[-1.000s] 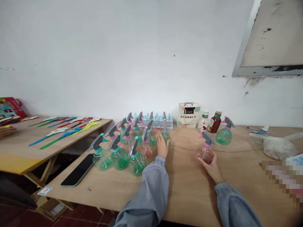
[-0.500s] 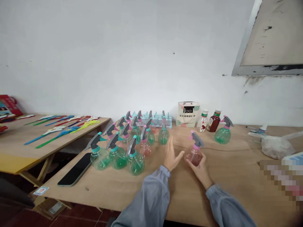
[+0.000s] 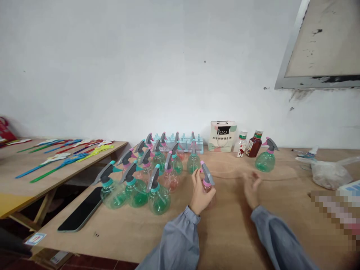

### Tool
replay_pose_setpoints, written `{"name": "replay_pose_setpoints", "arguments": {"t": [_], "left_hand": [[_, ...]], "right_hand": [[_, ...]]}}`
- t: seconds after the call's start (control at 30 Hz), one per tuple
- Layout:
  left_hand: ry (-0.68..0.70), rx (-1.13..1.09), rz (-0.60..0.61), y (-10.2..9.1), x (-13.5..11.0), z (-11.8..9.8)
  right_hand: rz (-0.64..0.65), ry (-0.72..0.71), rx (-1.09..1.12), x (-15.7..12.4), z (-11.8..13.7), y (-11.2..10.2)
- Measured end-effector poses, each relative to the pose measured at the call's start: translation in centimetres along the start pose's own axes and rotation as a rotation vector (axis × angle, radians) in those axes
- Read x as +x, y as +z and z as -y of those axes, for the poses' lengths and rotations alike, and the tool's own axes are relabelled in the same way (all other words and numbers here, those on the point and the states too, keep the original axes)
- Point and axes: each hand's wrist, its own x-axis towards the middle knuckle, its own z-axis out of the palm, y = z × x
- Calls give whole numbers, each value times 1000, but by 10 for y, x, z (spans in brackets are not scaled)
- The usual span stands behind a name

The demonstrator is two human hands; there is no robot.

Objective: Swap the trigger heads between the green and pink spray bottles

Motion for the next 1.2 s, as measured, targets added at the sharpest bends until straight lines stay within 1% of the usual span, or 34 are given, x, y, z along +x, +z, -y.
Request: {"name": "replay_pose_setpoints", "arguments": {"t": [0.07,0.1,0.13,0.17,0.23,0.3,0.4,0.47,0.53,0.6,0.67,0.77,0.8,0.87,0.93,1.0,1.07,1.13,1.2], "left_hand": [[21,18,-32,0,-2,-1],[40,21,-34,0,-3,-1],[59,25,-32,1,-4,-1],[76,30,-31,2,-4,0],[93,44,-42,3,-5,1],[82,46,-58,3,-4,2],[42,5,-37,1,-2,2],[35,-32,-3,0,-1,2],[42,-74,21,-1,0,3],[37,-105,38,-2,1,6],[13,-115,44,-4,1,8],[-19,-128,33,-7,4,6],[-30,-141,23,-9,6,4],[-66,-187,12,-13,10,-1],[-137,-283,43,-17,13,-5],[-235,-441,102,-22,16,-8],[-316,-597,141,-25,18,-8],[-344,-682,109,-28,19,-8],[-349,-699,59,-29,18,-7]], "right_hand": [[-274,96,-131,51,-3,-13],[-322,119,-168,73,-4,-18],[-337,151,-208,93,-5,-24],[-312,210,-289,110,-5,-28],[-242,274,-345,136,-5,-34],[-174,316,-375,156,-4,-37],[-111,359,-427,177,-4,-37],[-93,372,-456,181,-4,-37],[-91,354,-474,175,-5,-35],[-95,301,-483,157,-7,-32],[-96,236,-484,128,-9,-28],[-84,135,-467,77,-13,-21],[-72,70,-441,59,-13,-20],[-21,-122,-327,26,-11,-17],[37,-241,-233,-1,-7,-15],[84,-262,-197,-22,-2,-14],[131,-267,-184,-38,4,-13],[181,-284,-169,-48,8,-13],[211,-301,-159,-53,10,-13]]}}
